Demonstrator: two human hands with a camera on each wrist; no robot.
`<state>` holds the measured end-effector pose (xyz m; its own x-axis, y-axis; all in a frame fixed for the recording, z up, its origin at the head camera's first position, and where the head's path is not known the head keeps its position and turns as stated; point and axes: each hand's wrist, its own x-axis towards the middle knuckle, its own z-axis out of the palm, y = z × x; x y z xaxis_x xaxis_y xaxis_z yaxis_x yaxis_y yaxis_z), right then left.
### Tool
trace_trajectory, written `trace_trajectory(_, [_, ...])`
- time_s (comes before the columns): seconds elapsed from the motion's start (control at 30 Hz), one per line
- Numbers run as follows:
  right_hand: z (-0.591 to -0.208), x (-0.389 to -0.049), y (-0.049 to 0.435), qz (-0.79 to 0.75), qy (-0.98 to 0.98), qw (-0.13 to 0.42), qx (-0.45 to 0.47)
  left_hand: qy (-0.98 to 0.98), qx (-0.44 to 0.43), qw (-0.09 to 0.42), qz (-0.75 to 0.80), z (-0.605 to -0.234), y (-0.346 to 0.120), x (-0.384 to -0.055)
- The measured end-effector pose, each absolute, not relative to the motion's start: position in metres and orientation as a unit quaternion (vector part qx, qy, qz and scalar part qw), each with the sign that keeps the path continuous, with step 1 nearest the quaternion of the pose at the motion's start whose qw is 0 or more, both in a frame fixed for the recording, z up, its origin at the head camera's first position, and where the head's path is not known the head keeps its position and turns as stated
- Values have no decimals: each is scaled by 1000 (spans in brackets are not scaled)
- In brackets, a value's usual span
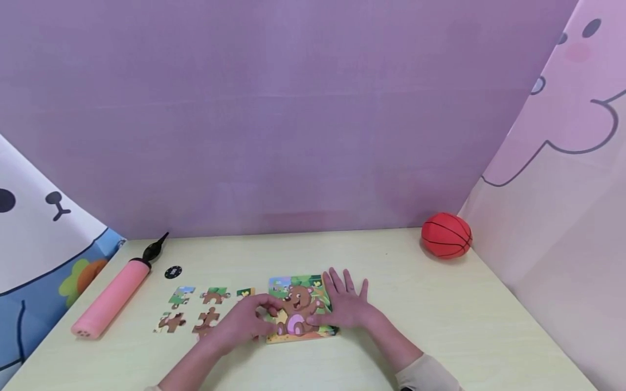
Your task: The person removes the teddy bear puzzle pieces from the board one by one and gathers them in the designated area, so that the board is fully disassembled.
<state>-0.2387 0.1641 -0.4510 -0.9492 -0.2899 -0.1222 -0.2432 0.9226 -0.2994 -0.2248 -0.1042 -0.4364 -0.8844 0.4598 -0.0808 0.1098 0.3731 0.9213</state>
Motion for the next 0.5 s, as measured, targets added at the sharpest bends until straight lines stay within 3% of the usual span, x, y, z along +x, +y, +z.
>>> trace_trajectory(0.23, [-451,-238,163,-142,977,84,-134,851,181,138,474,-437,-100,-223])
trace_trajectory(0.5, [-451,-239,164,-151,976,85,-133,853,183,141,467,-436,-98,-222])
